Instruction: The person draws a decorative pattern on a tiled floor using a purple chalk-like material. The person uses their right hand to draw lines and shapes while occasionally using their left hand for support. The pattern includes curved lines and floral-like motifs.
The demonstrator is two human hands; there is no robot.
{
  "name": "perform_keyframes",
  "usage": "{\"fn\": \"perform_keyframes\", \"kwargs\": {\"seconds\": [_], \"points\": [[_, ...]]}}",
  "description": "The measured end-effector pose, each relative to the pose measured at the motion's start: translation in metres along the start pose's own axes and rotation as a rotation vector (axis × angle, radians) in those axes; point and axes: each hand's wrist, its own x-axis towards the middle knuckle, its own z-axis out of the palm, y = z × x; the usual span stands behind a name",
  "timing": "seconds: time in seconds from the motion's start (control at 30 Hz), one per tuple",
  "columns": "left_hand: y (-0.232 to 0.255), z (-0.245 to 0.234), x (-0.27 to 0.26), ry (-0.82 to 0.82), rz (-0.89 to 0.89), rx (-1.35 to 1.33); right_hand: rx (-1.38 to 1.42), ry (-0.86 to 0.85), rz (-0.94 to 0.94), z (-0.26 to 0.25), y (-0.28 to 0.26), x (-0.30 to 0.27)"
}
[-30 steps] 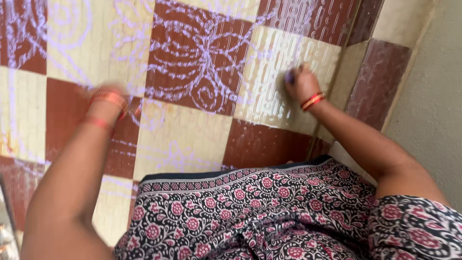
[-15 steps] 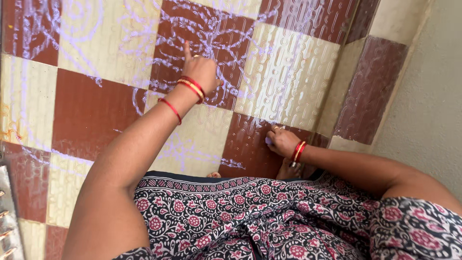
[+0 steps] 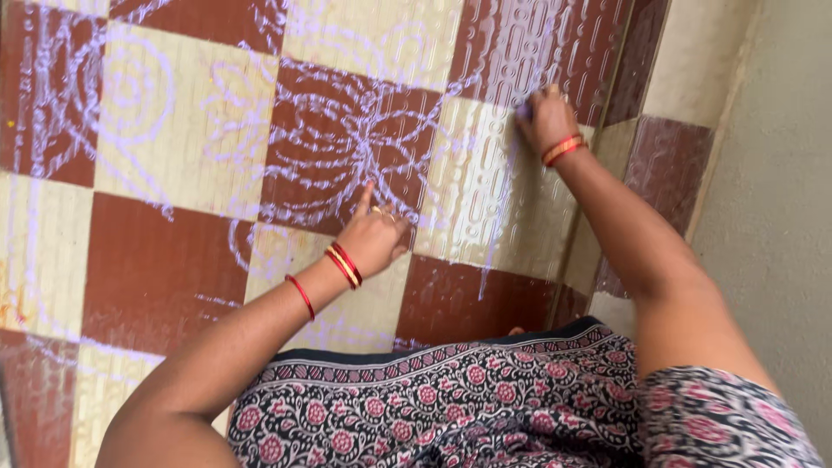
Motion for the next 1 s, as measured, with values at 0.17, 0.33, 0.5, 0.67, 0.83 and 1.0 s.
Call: {"fn": "perform_keyframes", "kwargs": {"seconds": [0.17, 0.33, 0.5, 0.67, 0.83, 1.0], "points": [[0.000, 0.005, 0.013, -0.047, -0.002, -0.008, 0.004, 0.122, 0.149, 0.004, 0.034, 0.086], [-0.011, 0.006, 0.021, -0.068, -0.030, -0.042, 0.133, 0.146, 0.288, 0.007, 0.062, 0.130], [-0.027, 0.003, 0.027, -0.084, -0.057, -0.030, 0.179, 0.349, 0.283, -0.006, 0.096, 0.137], [-0.032, -0.001, 0.032, -0.015, -0.050, -0.065, 0.044, 0.234, 0.317, -0.011, 0.102, 0.130], [-0.029, -0.003, 0.028, -0.020, -0.048, -0.072, 0.011, 0.223, 0.194, -0.012, 0.089, 0.118], [-0.029, -0.012, 0.027, 0.021, -0.035, -0.034, -0.004, 0.089, 0.120, -0.013, 0.062, 0.059]]}}
